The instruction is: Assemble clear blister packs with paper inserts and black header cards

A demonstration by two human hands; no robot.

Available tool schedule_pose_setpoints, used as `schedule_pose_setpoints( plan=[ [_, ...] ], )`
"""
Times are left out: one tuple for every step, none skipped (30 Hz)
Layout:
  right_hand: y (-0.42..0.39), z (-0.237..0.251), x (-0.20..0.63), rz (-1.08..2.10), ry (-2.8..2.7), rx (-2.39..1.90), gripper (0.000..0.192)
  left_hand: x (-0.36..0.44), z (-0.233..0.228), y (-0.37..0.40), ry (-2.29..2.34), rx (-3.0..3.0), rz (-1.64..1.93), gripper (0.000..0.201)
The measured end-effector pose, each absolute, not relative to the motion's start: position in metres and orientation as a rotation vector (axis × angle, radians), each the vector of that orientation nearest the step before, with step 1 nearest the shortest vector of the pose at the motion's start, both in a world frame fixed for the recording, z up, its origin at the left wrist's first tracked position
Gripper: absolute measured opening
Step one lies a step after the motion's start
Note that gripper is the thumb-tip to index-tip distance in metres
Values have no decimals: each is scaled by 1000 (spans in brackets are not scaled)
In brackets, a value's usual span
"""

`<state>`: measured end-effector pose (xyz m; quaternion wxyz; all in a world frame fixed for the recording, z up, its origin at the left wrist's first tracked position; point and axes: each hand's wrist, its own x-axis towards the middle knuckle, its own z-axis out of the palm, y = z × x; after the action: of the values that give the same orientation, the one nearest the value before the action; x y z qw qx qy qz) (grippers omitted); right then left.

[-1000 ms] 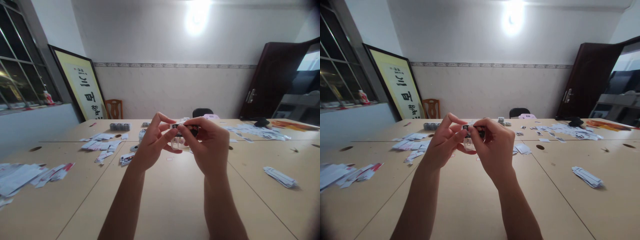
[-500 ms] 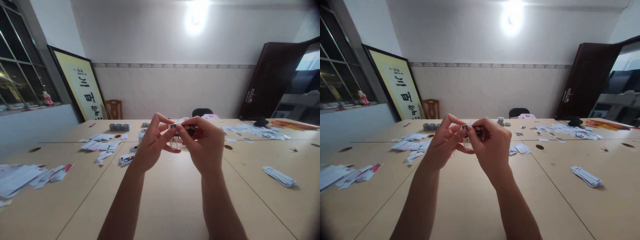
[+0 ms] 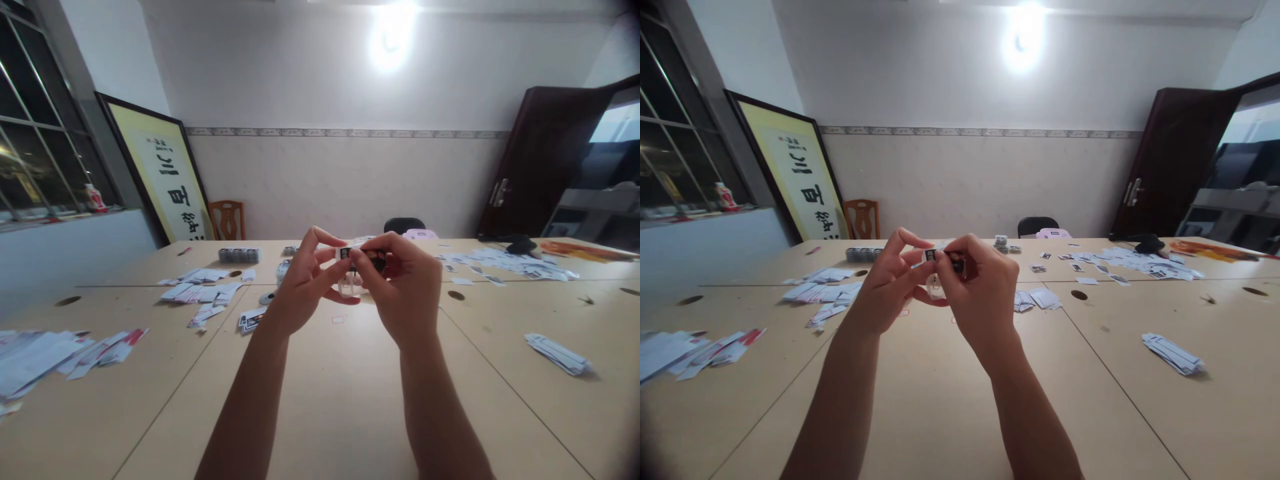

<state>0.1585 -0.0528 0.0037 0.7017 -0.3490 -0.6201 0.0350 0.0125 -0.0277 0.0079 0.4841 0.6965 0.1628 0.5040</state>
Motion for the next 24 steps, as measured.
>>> schedule_pose_setpoints(
  plan=[
    [-53,4,159,67,-1399,-768,9,12,8,-26,388,1691,1217,31],
    [-53,4,160,56,-1417,-756,8,11,8,-25,379,1685,1210,30],
    [-53,4,160,44,-1432,-743,8,10,7,-24,368,1681,1204,30],
    [-53,4,160,32,-1443,-726,8,9,7,-23,355,1677,1201,29],
    [-54,4,161,18,-1451,-708,8,8,7,-23,341,1675,1199,29],
    [-54,5,161,1,-1459,-689,8,8,7,-22,328,1672,1199,29],
    [-54,5,161,-18,-1469,-673,9,7,7,-22,321,1671,1199,29],
    [-54,5,161,-36,-1480,-661,9,7,7,-21,319,1671,1200,29],
    [-54,5,161,-50,-1493,-656,10,6,7,-21,324,1672,1201,29],
    [-54,6,161,-63,-1503,-651,10,6,7,-21,330,1673,1202,29],
    [-53,5,161,-74,-1507,-644,10,6,7,-21,334,1675,1204,29],
    [-52,5,161,-84,-1509,-636,10,6,7,-22,338,1675,1207,30],
    [-51,4,161,-95,-1508,-628,10,6,7,-22,340,1675,1211,30],
    [-50,4,161,-103,-1507,-621,10,6,8,-22,342,1676,1214,30],
    [-50,3,161,-107,-1504,-616,10,7,8,-22,344,1676,1219,30],
    [-49,2,160,-103,-1502,-617,10,7,8,-22,348,1677,1224,30],
    [-49,2,160,-89,-1501,-623,9,7,8,-22,352,1679,1227,30],
    [-49,1,160,-62,-1494,-625,9,6,8,-22,357,1679,1227,31],
    [-49,1,160,-23,-1484,-620,9,6,8,-22,359,1675,1225,31],
    [-50,1,161,26,-1475,-610,8,6,8,-21,364,1668,1221,32],
    [-51,2,161,78,-1469,-594,7,5,8,-20,366,1662,1215,33],
    [-52,2,162,128,-1465,-578,5,5,8,-20,368,1660,1208,34],
    [-52,2,163,168,-1462,-566,5,4,7,-19,367,1663,1202,34],
    [-53,3,163,197,-1462,-566,4,4,7,-19,367,1668,1198,33]
  ],
)
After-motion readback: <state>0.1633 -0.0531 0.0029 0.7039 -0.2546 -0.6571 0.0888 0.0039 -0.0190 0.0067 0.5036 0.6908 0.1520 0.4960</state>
